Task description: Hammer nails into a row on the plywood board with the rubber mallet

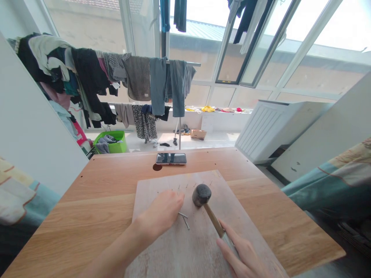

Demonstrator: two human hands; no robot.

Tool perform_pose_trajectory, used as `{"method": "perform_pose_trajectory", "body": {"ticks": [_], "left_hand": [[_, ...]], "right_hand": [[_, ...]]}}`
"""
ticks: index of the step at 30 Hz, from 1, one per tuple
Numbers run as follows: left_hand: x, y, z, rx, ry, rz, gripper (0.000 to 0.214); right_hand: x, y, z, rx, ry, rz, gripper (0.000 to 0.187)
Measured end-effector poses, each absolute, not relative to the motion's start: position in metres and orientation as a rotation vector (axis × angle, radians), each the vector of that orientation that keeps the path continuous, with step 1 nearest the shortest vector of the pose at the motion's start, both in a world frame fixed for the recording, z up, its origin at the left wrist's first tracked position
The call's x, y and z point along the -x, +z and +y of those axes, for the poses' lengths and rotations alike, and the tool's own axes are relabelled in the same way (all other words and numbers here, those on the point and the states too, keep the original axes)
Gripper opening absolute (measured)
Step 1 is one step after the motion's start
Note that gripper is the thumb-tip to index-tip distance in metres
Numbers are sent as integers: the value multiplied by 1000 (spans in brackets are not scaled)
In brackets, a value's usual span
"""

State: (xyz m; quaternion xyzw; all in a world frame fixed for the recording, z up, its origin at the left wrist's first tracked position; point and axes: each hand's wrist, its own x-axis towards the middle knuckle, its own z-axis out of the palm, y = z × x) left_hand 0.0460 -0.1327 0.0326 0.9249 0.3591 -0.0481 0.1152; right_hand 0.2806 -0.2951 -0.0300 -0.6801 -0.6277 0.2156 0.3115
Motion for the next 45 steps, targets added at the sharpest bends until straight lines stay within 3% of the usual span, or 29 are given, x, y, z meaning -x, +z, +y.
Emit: {"method": "perform_pose_trajectory", "body": {"ticks": [12, 19, 23, 35, 45], "left_hand": [[-10, 49, -104, -2531, -109, 1074, 30], [-21, 32, -103, -2624, -146, 1024, 6], [-19, 38, -101, -2660, -117, 1068, 10], [-23, 36, -102, -2762, -219, 1168, 13], [-17, 43, -88, -2573, 62, 1286, 13]], "right_hand": [[-277, -27, -294, 1885, 583, -1591, 43], [-290, -29, -294, 1884, 677, -1679, 40], [-292, -29, -294, 1854, 648, -1704, 34], [-283, -26, -294, 1894, 508, -1704, 39], [-294, -30, -297, 1837, 590, -1809, 30]]}}
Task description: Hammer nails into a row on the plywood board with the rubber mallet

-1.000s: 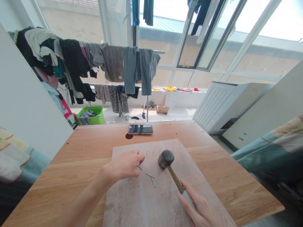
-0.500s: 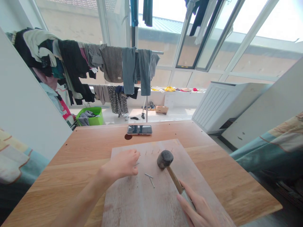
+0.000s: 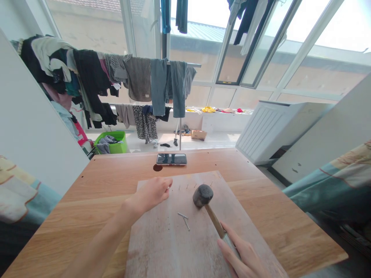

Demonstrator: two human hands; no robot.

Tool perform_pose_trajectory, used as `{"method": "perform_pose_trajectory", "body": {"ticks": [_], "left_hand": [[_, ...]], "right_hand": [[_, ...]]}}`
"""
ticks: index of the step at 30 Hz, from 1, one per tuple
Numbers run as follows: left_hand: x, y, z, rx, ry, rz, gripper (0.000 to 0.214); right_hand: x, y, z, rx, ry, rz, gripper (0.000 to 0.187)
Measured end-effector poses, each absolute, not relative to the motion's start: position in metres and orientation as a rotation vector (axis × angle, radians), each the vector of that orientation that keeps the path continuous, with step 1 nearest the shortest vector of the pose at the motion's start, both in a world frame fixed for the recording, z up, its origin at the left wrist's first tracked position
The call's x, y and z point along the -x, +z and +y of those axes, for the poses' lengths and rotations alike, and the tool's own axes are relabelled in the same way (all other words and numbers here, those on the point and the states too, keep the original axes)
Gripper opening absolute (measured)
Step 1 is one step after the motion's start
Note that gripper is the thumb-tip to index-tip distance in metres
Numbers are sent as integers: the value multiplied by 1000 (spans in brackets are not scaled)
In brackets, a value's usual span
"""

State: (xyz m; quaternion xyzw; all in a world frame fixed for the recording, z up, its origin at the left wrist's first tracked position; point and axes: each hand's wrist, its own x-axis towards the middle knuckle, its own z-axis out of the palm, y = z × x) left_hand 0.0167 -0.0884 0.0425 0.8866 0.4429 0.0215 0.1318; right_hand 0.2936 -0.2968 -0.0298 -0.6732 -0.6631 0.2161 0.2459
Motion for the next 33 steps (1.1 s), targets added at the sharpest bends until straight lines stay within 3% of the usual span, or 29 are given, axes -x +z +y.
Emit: {"method": "perform_pose_trajectory", "body": {"ticks": [9, 14, 19, 27, 33], "left_hand": [[-15, 26, -80, -2657, 137, 1056, 17], [-16, 23, -80, -2639, 163, 1009, 17], [-15, 9, -77, -2486, 400, 939, 21], [-12, -13, -70, -2125, 652, 919, 19], [-10, -20, -67, -2053, 662, 958, 28]], "right_hand": [[-290, -27, -295, 1833, 660, -1699, 33], [-278, -24, -295, 1863, 568, -1595, 44], [-270, -15, -292, 1860, 606, -1531, 47], [-245, 2, -268, 1797, 1077, -1249, 65], [-220, 22, -237, 1678, 1208, -1328, 64]]}}
